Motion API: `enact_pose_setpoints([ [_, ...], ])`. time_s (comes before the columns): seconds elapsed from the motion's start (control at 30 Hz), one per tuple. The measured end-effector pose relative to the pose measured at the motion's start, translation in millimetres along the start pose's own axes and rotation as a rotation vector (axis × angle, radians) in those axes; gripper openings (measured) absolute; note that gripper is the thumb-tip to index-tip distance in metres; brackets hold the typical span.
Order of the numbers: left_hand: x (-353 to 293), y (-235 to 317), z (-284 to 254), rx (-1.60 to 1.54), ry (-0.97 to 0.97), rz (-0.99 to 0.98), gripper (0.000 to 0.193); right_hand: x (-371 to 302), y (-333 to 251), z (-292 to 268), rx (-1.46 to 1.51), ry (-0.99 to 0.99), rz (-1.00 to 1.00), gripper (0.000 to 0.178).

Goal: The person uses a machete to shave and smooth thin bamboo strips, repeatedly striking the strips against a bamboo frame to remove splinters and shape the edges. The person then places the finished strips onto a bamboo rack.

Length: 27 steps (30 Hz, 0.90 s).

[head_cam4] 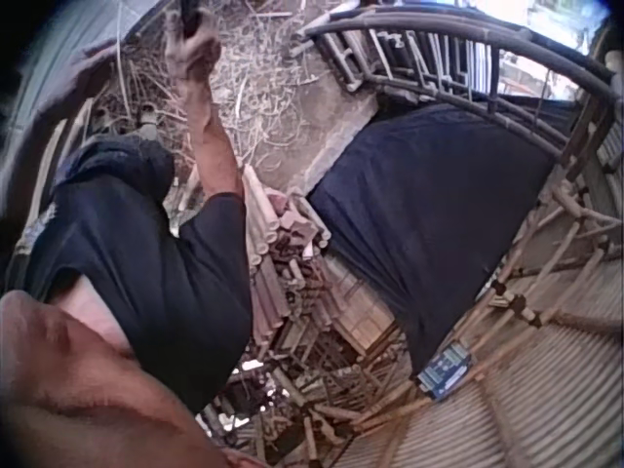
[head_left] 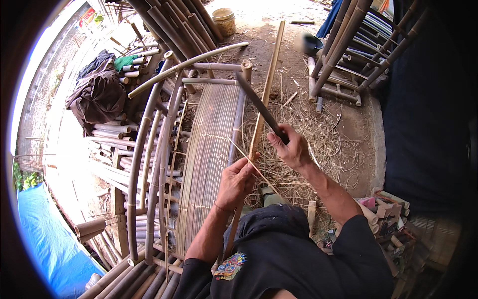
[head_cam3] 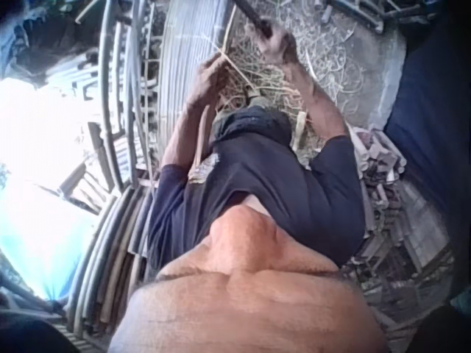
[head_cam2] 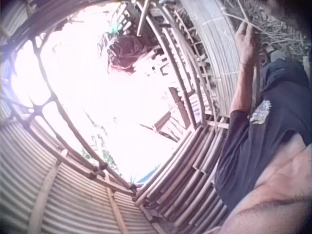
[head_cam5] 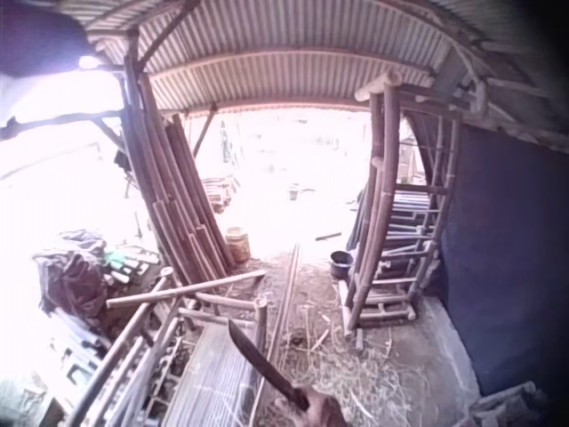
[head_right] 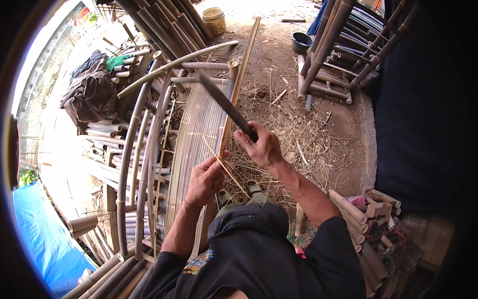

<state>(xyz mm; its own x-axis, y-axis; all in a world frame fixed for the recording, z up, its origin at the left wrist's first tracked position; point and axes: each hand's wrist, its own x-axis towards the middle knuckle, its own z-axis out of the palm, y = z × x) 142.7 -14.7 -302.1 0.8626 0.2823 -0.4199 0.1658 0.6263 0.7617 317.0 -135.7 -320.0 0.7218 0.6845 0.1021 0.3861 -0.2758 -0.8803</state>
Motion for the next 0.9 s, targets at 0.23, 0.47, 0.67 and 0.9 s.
enact_pose_setpoints([
  [0.23,-14.6,6.9,3.5,0.555,0.225,0.097,0.031,-19.1,4.0,-4.1,-0.545,-0.095,-0.428,0.062],
  [0.47,-44.0,-18.5,-6.3,0.625,0.253,0.075,0.029,-2.8,15.6,-13.0,-0.591,-0.077,-0.290,0.062],
  [0.67,-100.9,-48.1,-29.4,0.634,0.174,0.061,0.028,14.4,38.3,-58.7,-0.683,-0.042,-0.138,0.061],
  [0.9,-161.7,-44.1,-53.3,0.715,0.179,-0.018,0.022,35.1,82.5,-123.2,-0.821,0.115,-0.089,0.069],
])
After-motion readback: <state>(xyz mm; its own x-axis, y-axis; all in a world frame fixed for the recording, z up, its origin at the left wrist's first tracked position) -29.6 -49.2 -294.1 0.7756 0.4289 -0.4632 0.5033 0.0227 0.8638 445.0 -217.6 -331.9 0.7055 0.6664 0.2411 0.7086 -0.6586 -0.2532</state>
